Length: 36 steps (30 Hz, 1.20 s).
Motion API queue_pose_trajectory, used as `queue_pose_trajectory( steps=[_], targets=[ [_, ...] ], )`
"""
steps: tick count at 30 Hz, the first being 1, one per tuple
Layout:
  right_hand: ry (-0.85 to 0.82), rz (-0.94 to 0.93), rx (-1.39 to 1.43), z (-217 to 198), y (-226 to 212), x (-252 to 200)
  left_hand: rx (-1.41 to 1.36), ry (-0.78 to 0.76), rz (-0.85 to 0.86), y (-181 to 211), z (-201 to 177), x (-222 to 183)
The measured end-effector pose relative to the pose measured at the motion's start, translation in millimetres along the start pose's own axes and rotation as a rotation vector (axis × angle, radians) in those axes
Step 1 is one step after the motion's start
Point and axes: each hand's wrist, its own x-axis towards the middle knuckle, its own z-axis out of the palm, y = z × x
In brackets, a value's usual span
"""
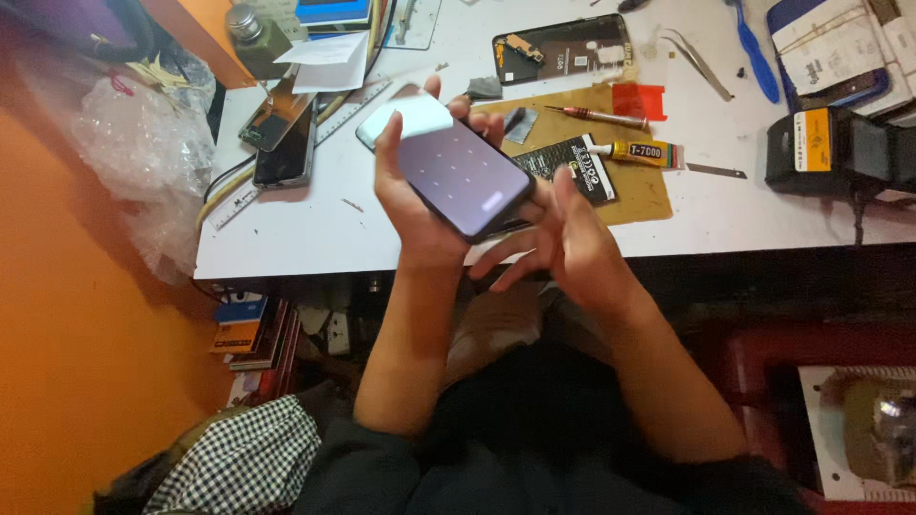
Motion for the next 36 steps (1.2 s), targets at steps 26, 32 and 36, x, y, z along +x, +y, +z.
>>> queue_pose_trajectory(
  steps=[26, 32, 36],
  targets=[
    [0.739, -0.630, -1.520, -163.1, -27.1, -123.8, -0.300, 0.666, -0.073, 8.2, -13.6, 18.6],
    [0.666, -0.566, -1.679, -166.7, -19.8, -121.7, -0.284, 0.707, -0.039, 6.7, -11.0, 14.5],
    [0.651, -0.452, -1.840, -155.0, -21.3, -113.2, -0.268, 0.664, -0.059, 0.3, -15.1, 18.2]
  ],
)
